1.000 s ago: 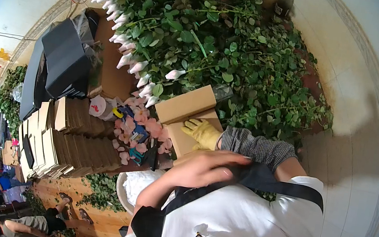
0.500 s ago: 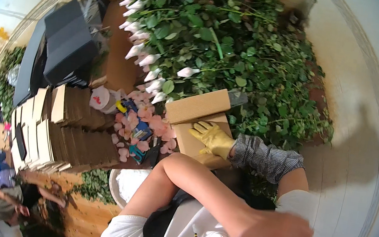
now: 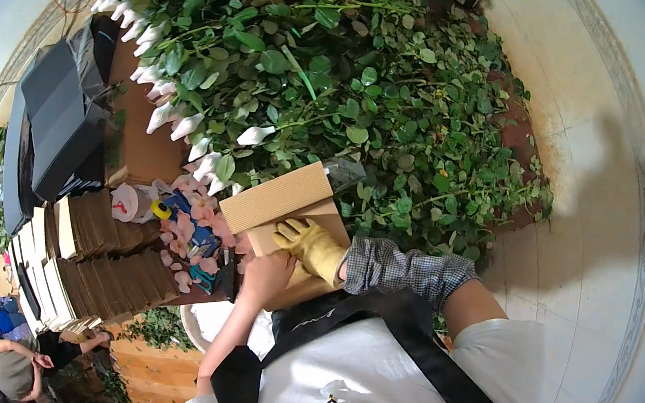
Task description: The person picks up individual pink roses from a large pile, places them into small cardboard boxes, and adds white protective sleeves to the flowers.
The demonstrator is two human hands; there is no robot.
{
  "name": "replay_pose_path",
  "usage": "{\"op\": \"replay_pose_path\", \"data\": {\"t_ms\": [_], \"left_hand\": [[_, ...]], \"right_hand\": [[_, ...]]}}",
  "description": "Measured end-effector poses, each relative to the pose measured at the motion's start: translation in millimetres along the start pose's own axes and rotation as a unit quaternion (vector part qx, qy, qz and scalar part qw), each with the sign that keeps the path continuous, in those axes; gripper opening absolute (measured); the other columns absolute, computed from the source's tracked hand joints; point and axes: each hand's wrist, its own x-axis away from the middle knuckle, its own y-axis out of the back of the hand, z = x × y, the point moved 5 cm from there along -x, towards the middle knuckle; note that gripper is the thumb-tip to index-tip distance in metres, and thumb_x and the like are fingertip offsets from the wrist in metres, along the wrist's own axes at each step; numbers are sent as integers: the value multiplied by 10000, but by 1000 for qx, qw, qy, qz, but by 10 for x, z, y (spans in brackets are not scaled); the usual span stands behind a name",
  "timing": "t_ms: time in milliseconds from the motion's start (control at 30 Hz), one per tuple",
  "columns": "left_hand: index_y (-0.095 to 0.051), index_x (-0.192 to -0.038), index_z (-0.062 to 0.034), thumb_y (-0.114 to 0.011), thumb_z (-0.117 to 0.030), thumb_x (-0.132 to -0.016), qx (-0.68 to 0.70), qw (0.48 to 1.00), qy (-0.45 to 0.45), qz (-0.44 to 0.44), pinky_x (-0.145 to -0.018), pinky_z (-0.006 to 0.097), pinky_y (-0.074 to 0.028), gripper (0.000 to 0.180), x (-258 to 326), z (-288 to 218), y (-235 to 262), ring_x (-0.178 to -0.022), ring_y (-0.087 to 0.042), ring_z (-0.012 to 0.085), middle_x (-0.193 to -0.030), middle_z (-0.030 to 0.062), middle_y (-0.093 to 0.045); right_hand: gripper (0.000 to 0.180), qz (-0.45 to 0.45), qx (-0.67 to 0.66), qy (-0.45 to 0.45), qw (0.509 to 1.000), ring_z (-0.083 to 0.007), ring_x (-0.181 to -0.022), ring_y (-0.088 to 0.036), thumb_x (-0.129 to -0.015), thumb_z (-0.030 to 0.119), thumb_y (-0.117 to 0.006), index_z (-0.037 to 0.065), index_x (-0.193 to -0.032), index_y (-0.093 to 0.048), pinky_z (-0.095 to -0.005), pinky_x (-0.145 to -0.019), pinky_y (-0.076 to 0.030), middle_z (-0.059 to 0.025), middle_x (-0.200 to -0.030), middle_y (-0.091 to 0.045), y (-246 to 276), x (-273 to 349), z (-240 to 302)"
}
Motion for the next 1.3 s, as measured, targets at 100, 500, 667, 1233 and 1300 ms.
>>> {"op": "replay_pose_path", "data": {"t_ms": [100, 500, 667, 1233, 1300], "left_hand": [[-654, -839, -75, -530, -239, -954, -103, 987, -1, -123, -515, 474, -548, 236, 59, -117, -440, -599, -699, 332, -663, 144, -683], [-603, -1071, -88, -579, -319, -960, -19, 992, 69, -106, -511, 446, -565, 258, 29, -147, -302, -587, -701, 344, -660, 162, -687], [-625, -1159, -75, -604, -343, -949, -18, 989, 84, -120, -541, 441, -577, 341, 65, -154, -294, -629, -715, 333, -731, 160, -712], [-597, -1291, -72, -684, -271, -900, 221, 974, 5, -49, -775, 435, -569, 447, 6, 322, -318, -909, -687, 371, -1143, 190, -634], [-566, -1328, -47, -657, -250, -934, 426, 903, 15, 56, -924, 419, -512, 453, -79, 777, -572, -1056, -646, 299, -1181, 183, -627]], "right_hand": [[518, -71, -5, 2, 997, -248, -1427, -422, -969, 198, -432, 176, -1486, -424, -423, -1199, -299, -84, -1576, -412, -171, -28, -45], [416, -454, -255, -147, 841, -289, -1196, -612, -934, 155, -641, 49, -1331, -570, -418, -1049, -474, -146, -1275, -644, 1544, 687, -2330], [346, -294, -1, -294, 910, -248, -1083, -631, -893, 109, -597, 97, -1238, -624, -427, -1068, -404, -66, -963, -698, 684, 262, -2325], [398, -400, -208, -48, 891, -189, -789, -681, -885, -62, -614, 172, -1200, -675, -317, -780, -587, -90, -913, -720, 1806, 1905, -1899], [470, -144, -189, -103, 966, -204, -798, -688, -885, -85, -568, 246, -1191, -701, -355, -783, -586, -95, -901, -723, 1424, 1848, -1562]]}}
